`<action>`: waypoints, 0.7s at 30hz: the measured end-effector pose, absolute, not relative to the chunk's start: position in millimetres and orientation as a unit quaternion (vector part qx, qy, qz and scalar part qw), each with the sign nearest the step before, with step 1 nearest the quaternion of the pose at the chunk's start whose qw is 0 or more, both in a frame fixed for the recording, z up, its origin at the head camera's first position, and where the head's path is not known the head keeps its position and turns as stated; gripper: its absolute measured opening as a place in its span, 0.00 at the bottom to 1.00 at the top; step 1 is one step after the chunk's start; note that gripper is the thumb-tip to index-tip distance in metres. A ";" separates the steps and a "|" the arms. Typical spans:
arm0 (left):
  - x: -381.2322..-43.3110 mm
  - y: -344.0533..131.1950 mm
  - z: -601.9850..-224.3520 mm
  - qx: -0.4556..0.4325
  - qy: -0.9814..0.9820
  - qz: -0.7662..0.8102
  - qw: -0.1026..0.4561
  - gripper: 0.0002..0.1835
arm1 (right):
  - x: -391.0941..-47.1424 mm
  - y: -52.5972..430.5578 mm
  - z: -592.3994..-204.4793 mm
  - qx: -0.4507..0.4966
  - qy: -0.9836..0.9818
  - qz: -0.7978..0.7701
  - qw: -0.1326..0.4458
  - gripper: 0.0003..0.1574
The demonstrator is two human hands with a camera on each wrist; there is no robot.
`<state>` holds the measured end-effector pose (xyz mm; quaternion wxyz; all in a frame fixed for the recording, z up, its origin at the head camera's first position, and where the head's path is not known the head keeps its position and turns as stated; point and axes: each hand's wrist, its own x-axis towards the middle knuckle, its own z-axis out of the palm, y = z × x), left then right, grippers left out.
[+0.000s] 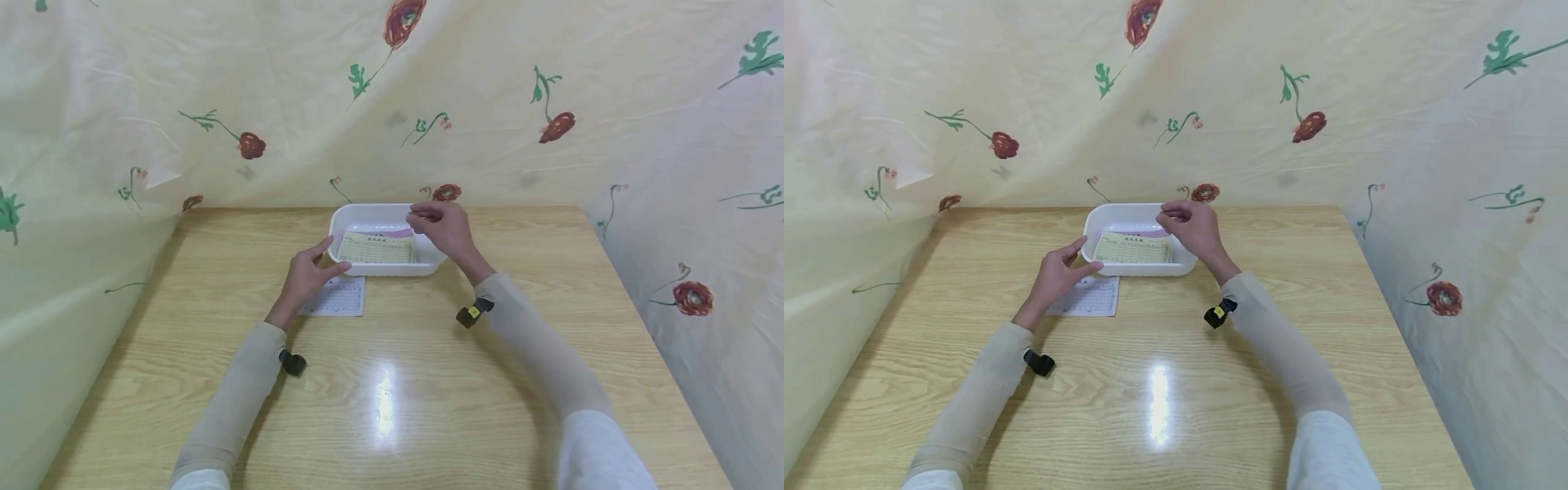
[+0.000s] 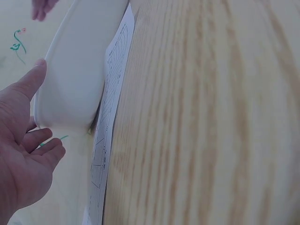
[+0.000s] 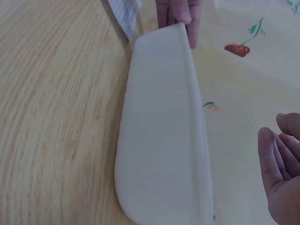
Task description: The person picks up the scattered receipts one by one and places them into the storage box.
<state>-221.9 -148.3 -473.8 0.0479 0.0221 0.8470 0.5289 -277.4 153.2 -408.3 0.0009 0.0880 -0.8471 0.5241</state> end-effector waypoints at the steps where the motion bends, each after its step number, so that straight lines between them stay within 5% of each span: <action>1: -221.7 -148.4 -473.8 0.022 0.847 0.529 0.047 0.48 | -274.0 152.9 -406.0 0.098 -0.846 0.524 0.004 0.18; 21: -219.6 -146.7 -470.7 0.028 0.851 0.523 0.043 0.48 | -212.2 124.1 -424.0 0.152 -0.829 0.535 -0.067 0.18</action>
